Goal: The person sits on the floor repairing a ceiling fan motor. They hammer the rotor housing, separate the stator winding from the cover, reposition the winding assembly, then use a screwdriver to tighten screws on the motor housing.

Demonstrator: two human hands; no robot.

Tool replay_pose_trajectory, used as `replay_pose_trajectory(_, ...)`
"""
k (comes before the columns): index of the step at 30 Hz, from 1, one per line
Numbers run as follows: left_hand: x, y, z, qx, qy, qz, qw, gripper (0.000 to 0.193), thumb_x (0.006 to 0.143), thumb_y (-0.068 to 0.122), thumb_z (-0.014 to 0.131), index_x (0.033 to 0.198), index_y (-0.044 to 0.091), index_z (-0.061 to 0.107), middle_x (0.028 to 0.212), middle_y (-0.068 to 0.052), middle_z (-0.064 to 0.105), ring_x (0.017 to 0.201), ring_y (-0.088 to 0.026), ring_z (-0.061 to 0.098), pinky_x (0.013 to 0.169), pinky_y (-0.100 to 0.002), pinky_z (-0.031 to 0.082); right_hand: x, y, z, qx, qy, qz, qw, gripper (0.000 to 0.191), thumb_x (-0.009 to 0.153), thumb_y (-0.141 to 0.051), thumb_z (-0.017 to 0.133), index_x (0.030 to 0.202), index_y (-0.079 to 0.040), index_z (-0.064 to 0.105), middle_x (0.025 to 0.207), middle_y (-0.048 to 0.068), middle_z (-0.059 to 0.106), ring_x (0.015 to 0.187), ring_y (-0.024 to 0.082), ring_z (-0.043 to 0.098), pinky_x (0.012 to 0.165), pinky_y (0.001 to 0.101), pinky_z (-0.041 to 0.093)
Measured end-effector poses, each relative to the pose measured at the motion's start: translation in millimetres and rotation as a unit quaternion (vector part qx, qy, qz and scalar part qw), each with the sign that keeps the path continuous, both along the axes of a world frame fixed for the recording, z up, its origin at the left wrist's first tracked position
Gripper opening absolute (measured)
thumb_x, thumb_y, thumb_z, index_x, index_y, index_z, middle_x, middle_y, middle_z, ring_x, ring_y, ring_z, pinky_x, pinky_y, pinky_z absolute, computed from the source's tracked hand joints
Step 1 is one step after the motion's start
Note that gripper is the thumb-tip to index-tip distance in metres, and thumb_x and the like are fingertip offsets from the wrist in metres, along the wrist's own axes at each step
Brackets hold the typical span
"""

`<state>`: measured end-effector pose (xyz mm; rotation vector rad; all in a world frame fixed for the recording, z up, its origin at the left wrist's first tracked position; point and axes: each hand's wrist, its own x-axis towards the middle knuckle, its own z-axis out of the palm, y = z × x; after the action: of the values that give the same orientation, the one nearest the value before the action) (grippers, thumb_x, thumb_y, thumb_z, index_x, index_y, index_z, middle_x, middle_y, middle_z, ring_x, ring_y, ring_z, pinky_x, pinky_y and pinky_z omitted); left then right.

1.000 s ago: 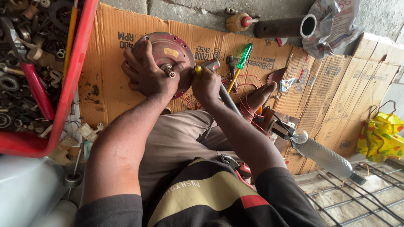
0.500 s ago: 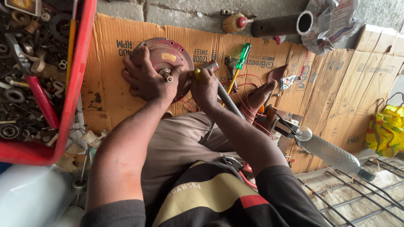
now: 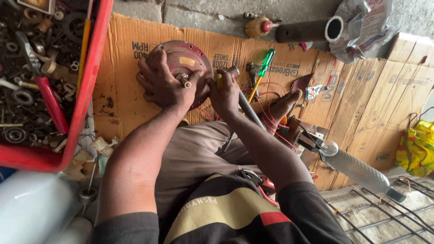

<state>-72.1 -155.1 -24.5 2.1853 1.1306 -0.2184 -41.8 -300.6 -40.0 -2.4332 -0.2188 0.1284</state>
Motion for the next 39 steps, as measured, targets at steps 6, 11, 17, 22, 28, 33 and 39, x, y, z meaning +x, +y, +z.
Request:
replay_pose_trajectory(6, 1.1, 0.8, 2.6, 0.011, -0.002, 0.001, 1.0, 0.115, 0.059, 0.063, 0.097, 0.15, 0.031, 0.035, 0.159, -0.014, 0.013, 0.139, -0.044, 0.023, 0.096, -0.07, 0.035, -1.2, -7.3, 7.7, 0.069, 0.018, 0.037, 0.997, 0.023, 0.089, -0.004, 0.071, 0.112, -0.004, 0.069, 0.101, 0.019, 0.072, 0.094, 0.039, 0.073, 0.081, 0.0443, 0.059)
replay_pose_trajectory(11, 1.8, 0.1, 1.0, -0.007, 0.021, 0.0, 1.0, 0.115, 0.061, 0.061, 0.096, 0.152, 0.032, 0.033, 0.162, -0.013, 0.011, 0.142, -0.041, 0.022, 0.1, -0.07, 0.033, 0.6, -5.0, 4.4, 0.059, 0.018, 0.027, 0.998, 0.011, 0.09, -0.003, 0.073, 0.101, -0.003, 0.072, 0.094, 0.018, 0.072, 0.087, 0.037, 0.073, 0.075, 0.0423, 0.058)
replay_pose_trajectory(17, 0.9, -0.4, -1.1, -0.005, 0.022, 0.001, 1.0, 0.116, 0.061, 0.062, 0.097, 0.153, 0.032, 0.032, 0.162, -0.013, 0.009, 0.142, -0.042, 0.02, 0.1, -0.07, 0.032, 3.7, -5.8, 2.2, 0.041, 0.0, 0.034, 0.999, 0.008, 0.088, -0.002, 0.074, 0.095, -0.002, 0.07, 0.093, 0.019, 0.071, 0.085, 0.037, 0.073, 0.072, 0.042, 0.058)
replay_pose_trajectory(22, 0.9, -0.9, -1.2, 0.0, 0.024, -0.003, 1.0, 0.114, 0.062, 0.062, 0.096, 0.152, 0.032, 0.033, 0.161, -0.014, 0.009, 0.143, -0.042, 0.02, 0.1, -0.07, 0.032, 3.5, -7.7, 5.2, 0.055, -0.008, 0.067, 0.996, 0.013, 0.087, 0.0, 0.071, 0.099, -0.002, 0.072, 0.096, 0.017, 0.073, 0.085, 0.034, 0.075, 0.071, 0.04, 0.06)
replay_pose_trajectory(28, 2.2, 0.6, 3.2, -0.024, 0.031, 0.001, 0.999, 0.113, 0.063, 0.059, 0.096, 0.153, 0.032, 0.032, 0.162, -0.013, 0.008, 0.143, -0.041, 0.018, 0.101, -0.07, 0.032, 3.5, -7.6, 4.5, 0.026, -0.009, 0.069, 0.997, 0.007, 0.086, -0.001, 0.073, 0.09, 0.0, 0.068, 0.091, 0.019, 0.071, 0.08, 0.038, 0.072, 0.068, 0.043, 0.057)
replay_pose_trajectory(33, 2.6, 1.7, 6.9, -0.02, 0.033, -0.003, 0.999, 0.113, 0.063, 0.057, 0.097, 0.152, 0.032, 0.031, 0.16, -0.013, 0.007, 0.142, -0.042, 0.017, 0.101, -0.07, 0.03, 4.2, -8.0, 2.1, 0.009, -0.003, 0.061, 0.998, 0.008, 0.083, -0.003, 0.074, 0.086, 0.0, 0.066, 0.086, 0.019, 0.07, 0.078, 0.039, 0.071, 0.066, 0.0447, 0.056)
replay_pose_trajectory(39, 3.3, 1.7, 8.0, -0.025, 0.04, -0.004, 0.999, 0.113, 0.064, 0.056, 0.096, 0.153, 0.032, 0.03, 0.161, -0.011, 0.008, 0.142, -0.04, 0.018, 0.102, -0.069, 0.031, 6.1, -6.8, 2.7, -0.022, -0.008, 0.069, 0.997, 0.01, 0.082, -0.005, 0.075, 0.083, -0.001, 0.066, 0.082, 0.019, 0.069, 0.076, 0.04, 0.07, 0.066, 0.0466, 0.055)
